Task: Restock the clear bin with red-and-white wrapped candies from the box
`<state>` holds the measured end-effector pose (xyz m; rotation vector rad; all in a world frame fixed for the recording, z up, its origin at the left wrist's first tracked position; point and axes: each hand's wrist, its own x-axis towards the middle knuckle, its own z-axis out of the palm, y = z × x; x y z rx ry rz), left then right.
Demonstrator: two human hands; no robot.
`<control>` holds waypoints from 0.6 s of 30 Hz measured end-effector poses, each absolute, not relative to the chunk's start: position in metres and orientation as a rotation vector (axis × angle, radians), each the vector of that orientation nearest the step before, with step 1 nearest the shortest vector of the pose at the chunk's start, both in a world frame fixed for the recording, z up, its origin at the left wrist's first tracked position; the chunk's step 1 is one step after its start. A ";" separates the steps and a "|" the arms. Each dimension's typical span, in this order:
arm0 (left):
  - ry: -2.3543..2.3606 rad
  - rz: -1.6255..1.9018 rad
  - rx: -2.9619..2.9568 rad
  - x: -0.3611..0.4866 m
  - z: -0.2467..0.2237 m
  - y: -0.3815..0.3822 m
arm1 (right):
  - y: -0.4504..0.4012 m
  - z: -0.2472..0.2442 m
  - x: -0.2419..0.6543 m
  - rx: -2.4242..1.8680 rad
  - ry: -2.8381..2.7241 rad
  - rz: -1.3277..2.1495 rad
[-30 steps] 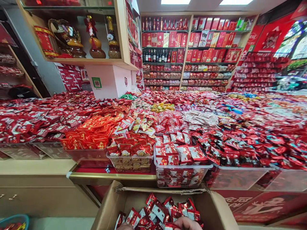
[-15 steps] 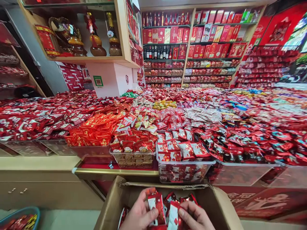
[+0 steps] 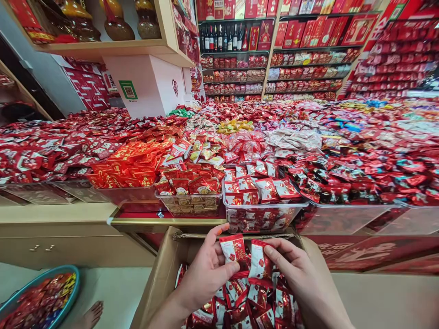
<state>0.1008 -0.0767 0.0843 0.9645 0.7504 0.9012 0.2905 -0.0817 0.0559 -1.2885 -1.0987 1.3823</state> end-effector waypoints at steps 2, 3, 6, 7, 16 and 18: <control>0.751 0.901 0.965 0.104 0.085 -0.076 | -0.079 0.056 0.289 -1.278 -1.135 1.358; 0.755 0.900 0.966 0.105 0.084 -0.076 | -0.078 0.055 0.288 -1.276 -1.164 1.330; 0.796 0.885 0.928 0.109 0.071 -0.078 | -0.077 0.045 0.282 -1.292 -1.273 1.245; 0.815 0.880 0.907 0.110 0.063 -0.080 | -0.078 0.040 0.279 -1.301 -1.301 1.243; 0.812 0.877 0.865 0.105 -0.001 -0.086 | -0.080 -0.007 0.263 -1.263 -1.205 1.478; 0.783 0.924 0.853 0.105 -0.003 -0.085 | -0.080 -0.016 0.262 -1.241 -1.138 1.522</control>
